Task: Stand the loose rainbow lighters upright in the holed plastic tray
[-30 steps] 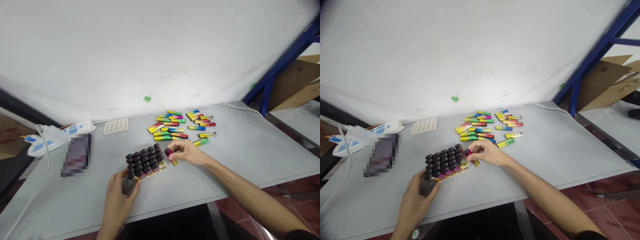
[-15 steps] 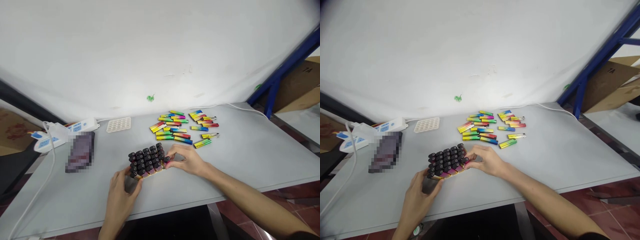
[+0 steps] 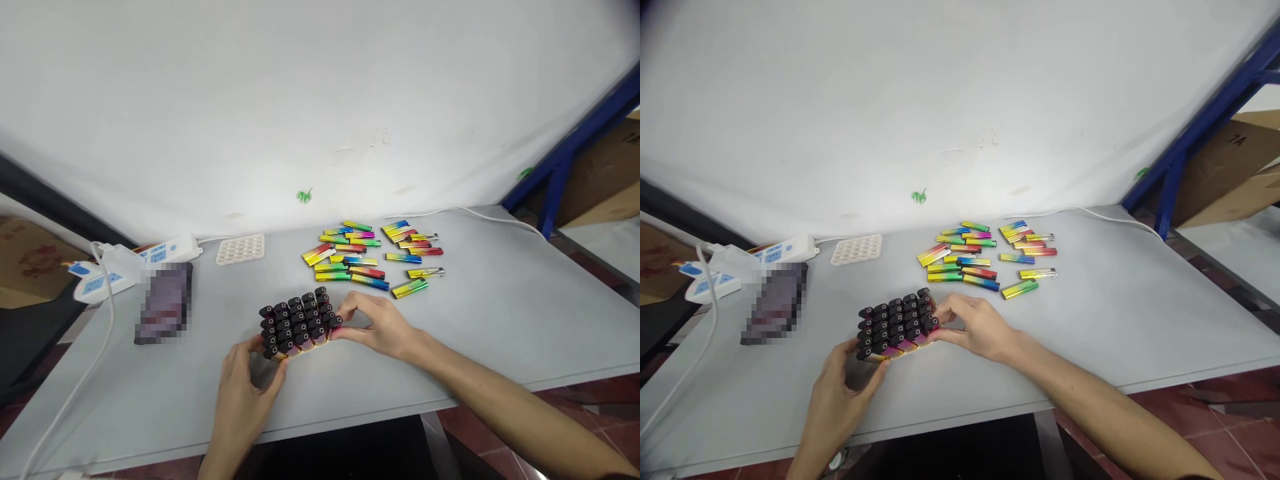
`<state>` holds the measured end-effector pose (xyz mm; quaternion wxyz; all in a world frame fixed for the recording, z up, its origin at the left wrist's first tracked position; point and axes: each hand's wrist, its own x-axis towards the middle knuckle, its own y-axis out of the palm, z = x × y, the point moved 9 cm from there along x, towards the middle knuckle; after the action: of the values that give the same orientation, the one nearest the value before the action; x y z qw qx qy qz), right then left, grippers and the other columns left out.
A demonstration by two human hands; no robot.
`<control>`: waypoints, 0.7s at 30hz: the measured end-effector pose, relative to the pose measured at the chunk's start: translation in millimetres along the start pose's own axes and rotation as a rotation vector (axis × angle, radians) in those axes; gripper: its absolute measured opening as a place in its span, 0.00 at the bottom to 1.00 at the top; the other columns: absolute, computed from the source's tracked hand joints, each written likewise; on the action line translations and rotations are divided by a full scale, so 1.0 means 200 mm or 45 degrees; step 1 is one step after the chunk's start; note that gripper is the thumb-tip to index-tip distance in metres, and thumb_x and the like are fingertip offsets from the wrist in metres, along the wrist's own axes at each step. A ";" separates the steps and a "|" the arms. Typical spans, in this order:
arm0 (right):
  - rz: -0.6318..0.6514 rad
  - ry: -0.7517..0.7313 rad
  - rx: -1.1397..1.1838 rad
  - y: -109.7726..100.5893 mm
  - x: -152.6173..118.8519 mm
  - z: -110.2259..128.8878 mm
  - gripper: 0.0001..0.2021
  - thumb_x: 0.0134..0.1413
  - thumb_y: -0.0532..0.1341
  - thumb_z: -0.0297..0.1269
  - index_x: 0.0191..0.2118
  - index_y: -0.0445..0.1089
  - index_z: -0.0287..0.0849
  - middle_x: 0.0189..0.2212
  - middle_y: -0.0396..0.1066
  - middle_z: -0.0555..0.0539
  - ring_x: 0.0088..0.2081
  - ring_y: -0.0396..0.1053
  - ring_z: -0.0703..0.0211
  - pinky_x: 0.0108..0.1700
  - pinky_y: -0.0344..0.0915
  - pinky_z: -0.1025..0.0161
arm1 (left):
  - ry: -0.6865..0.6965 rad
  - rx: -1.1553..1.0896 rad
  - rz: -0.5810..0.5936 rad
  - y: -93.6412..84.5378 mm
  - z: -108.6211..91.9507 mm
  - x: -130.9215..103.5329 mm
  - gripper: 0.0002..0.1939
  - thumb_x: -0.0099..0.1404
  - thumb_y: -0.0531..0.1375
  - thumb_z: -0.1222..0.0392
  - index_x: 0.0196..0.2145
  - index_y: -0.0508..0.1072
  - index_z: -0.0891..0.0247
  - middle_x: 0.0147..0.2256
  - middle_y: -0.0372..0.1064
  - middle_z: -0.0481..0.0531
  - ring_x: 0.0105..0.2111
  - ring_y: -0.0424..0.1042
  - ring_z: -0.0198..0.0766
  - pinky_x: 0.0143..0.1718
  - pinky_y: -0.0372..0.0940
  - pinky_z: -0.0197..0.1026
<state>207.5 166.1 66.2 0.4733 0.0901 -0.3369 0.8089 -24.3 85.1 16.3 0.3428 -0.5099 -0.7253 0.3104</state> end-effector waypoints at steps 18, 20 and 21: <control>0.047 0.098 0.003 -0.01 -0.01 -0.04 0.16 0.51 0.68 0.50 0.33 0.66 0.45 0.27 0.72 0.50 0.27 0.68 0.62 0.30 0.65 0.64 | 0.078 -0.200 0.123 0.02 -0.02 0.05 0.50 0.56 0.66 0.48 0.67 0.43 0.56 0.60 0.57 0.64 0.57 0.66 0.54 0.56 0.64 0.62; -0.051 0.149 -0.039 -0.06 0.02 -0.07 0.11 0.59 0.63 0.46 0.33 0.66 0.45 0.26 0.71 0.50 0.27 0.67 0.62 0.31 0.64 0.64 | 0.060 -0.197 0.228 0.06 0.00 0.08 0.53 0.56 0.66 0.48 0.68 0.39 0.56 0.60 0.58 0.64 0.59 0.64 0.55 0.58 0.62 0.62; -0.096 0.184 -0.080 -0.09 0.04 -0.09 0.10 0.62 0.59 0.44 0.33 0.66 0.44 0.25 0.71 0.50 0.27 0.67 0.62 0.31 0.63 0.64 | 0.065 -0.205 0.288 0.08 0.00 0.10 0.52 0.56 0.66 0.48 0.68 0.38 0.56 0.60 0.59 0.63 0.60 0.64 0.54 0.59 0.61 0.61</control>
<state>221.9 188.0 64.9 0.5293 0.0290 -0.3234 0.7838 -21.6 108.8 7.1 0.2820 -0.6221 -0.6768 0.2748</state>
